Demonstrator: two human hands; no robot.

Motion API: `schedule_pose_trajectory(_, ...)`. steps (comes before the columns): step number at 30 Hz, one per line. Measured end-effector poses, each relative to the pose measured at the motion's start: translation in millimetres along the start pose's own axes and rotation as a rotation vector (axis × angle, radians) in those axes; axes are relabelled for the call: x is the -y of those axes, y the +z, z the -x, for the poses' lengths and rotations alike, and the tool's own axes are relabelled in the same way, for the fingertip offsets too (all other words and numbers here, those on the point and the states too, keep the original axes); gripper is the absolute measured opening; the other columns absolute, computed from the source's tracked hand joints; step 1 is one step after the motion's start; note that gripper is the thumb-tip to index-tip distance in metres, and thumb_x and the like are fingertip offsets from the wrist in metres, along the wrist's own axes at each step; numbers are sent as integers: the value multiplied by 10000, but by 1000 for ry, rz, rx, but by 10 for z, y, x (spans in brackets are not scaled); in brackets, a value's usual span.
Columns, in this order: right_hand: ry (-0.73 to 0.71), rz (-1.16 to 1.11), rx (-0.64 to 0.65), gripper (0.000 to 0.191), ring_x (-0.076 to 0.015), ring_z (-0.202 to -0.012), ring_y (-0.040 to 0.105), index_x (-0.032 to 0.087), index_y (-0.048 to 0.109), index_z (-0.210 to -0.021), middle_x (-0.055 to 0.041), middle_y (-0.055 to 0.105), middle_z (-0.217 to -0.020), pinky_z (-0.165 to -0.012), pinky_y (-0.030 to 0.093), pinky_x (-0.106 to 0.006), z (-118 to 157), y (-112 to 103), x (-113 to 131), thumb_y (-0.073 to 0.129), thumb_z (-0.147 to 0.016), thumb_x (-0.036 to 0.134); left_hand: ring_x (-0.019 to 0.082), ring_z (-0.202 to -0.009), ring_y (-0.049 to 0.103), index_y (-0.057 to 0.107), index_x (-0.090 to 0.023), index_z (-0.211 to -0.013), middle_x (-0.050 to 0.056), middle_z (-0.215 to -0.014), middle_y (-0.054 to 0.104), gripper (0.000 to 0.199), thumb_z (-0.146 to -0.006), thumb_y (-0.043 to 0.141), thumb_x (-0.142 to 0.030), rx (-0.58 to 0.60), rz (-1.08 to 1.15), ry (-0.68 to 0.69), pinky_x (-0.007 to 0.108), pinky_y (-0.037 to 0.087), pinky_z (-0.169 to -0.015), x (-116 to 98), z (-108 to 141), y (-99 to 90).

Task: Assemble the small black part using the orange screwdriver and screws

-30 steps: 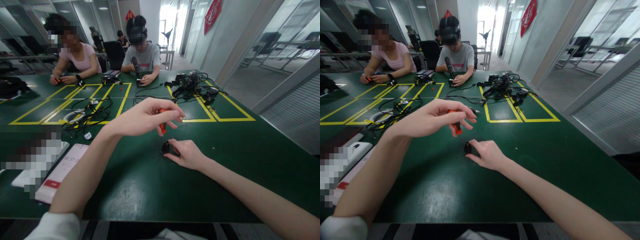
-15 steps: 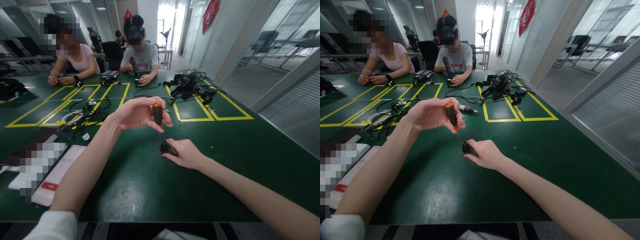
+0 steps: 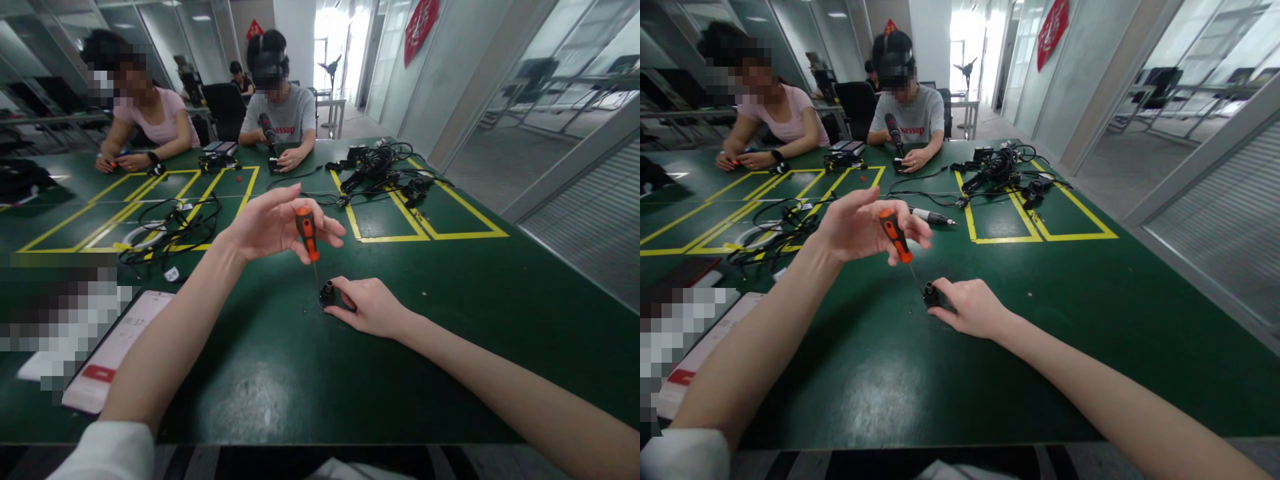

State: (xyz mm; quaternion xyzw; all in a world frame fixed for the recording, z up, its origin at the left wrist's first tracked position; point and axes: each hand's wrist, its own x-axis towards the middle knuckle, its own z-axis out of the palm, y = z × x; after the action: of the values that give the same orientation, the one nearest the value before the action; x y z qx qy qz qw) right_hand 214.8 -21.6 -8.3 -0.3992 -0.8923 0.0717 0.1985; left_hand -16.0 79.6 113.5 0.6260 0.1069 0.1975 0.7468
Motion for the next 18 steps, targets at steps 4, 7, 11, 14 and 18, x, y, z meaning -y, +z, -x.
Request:
schedule_pose_trajectory(4,-5,-10,-6,243,-153,-521,562,180,565,-1124,37,589,-628,-556,322,-244,1,4,0,620,-1019,392,293,-983,760,603,-157,-955,137,-1000,775,343,-931,660,-494,58,94,-52,297,617,-677,-19,4,6)
schedule_pose_trajectory(7,-14,-9,-13,251,-151,-518,557,174,560,-1122,37,594,-636,-553,318,-244,4,10,-6,630,-1016,390,242,-849,753,623,-178,-1046,74,-872,749,332,-910,721,-465,56,62,-12,250,583,-600,-7,17,25)
schedule_pose_trajectory(11,-12,-1,-11,259,-148,-513,549,170,560,-1126,39,592,-633,-550,309,-242,5,14,-10,647,-1006,382,185,-804,693,691,-166,-1123,57,-877,695,440,-829,823,-466,-14,-41,46,204,523,-557,3,26,76)
schedule_pose_trajectory(14,-6,3,-7,265,-148,-519,552,170,561,-1141,36,596,-637,-554,309,-239,3,14,-8,643,-1008,384,134,-733,634,707,-128,-886,47,-835,651,402,-744,897,-453,-61,-53,44,172,453,-522,-1,19,105)
schedule_pose_trajectory(18,2,-1,5,261,-148,-529,558,174,565,-1133,33,601,-644,-560,308,-239,1,4,-5,644,-1008,388,186,-849,695,666,-128,-885,102,-950,718,428,-795,834,-511,-39,-5,1,187,510,-566,-23,1,109)
